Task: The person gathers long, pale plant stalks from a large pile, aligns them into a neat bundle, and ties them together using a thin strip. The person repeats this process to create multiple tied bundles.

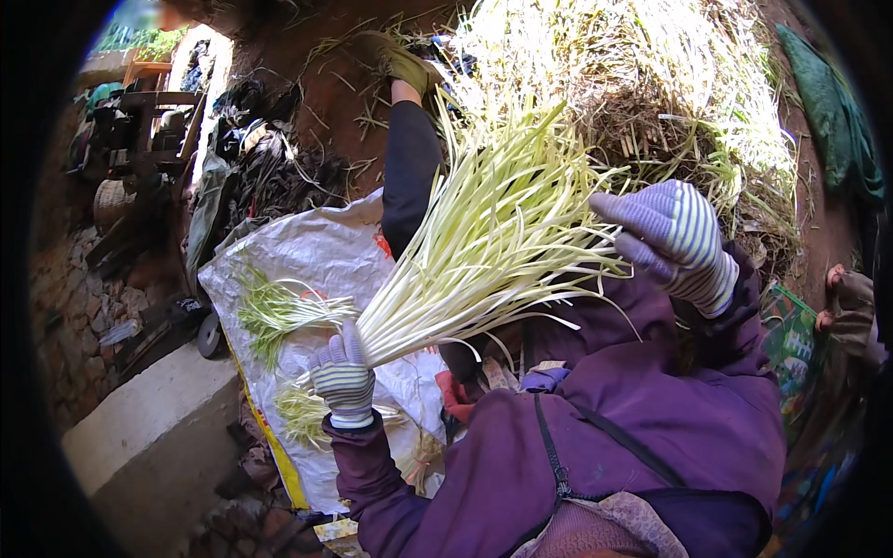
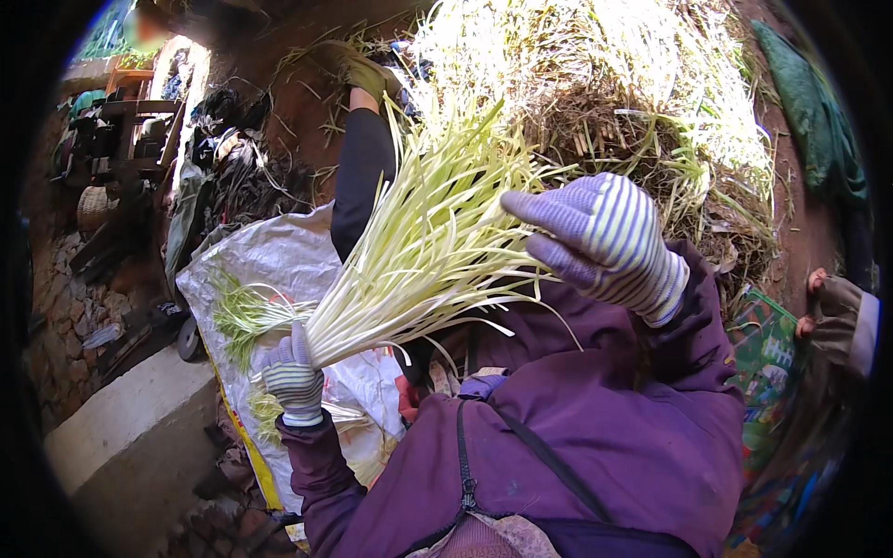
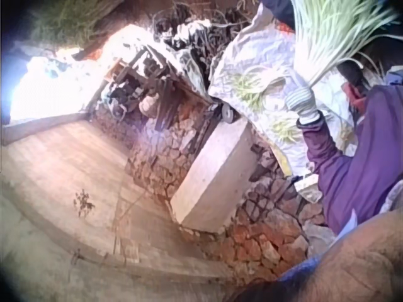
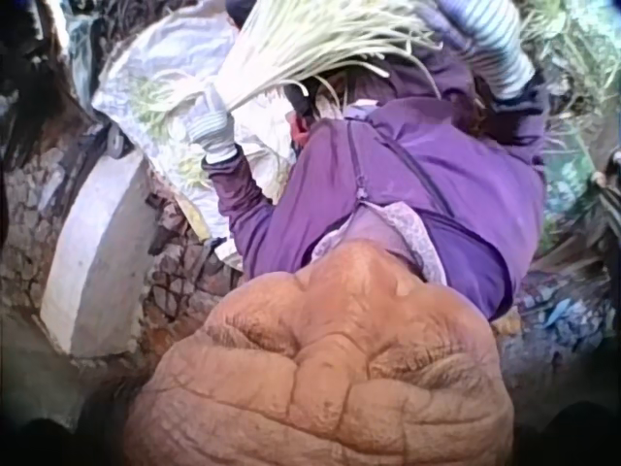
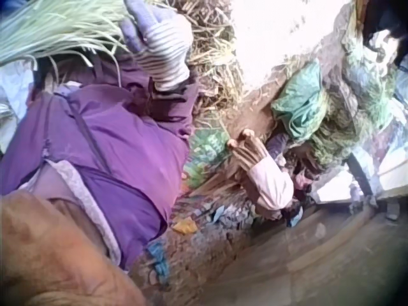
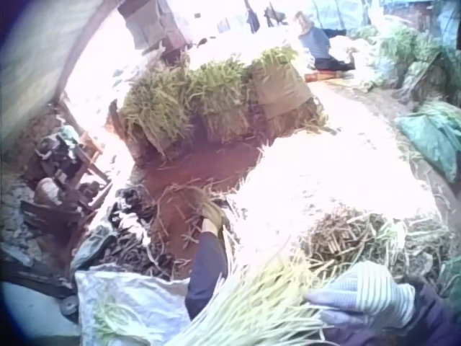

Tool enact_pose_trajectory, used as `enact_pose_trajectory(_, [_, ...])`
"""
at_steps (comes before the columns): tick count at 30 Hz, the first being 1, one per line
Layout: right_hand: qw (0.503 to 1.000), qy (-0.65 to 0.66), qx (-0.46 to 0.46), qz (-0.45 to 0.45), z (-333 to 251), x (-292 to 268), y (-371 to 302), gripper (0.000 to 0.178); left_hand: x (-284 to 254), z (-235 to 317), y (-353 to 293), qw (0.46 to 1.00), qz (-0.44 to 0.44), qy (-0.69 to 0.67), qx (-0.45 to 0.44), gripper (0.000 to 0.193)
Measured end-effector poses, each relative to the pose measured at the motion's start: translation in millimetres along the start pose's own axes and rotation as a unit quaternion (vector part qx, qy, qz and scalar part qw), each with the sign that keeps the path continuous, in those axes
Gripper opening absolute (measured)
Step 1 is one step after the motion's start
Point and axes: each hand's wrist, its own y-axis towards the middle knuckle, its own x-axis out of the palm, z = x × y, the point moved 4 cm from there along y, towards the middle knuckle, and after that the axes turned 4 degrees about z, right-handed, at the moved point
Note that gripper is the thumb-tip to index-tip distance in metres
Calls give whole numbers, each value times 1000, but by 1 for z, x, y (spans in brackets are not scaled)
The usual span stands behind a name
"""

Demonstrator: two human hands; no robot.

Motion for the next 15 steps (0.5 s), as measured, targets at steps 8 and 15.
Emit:
enact_pose_trajectory(8, [970, -41, 15, -237, 19, 113, -45, 49, 15, -2, -17, 1000, -5, -8, -18, 53])
enact_pose_trajectory(15, [895, -239, 198, -320, 70, 36, -75, 30, 28, -5, -23, 999, 21, -26, -11, 52])
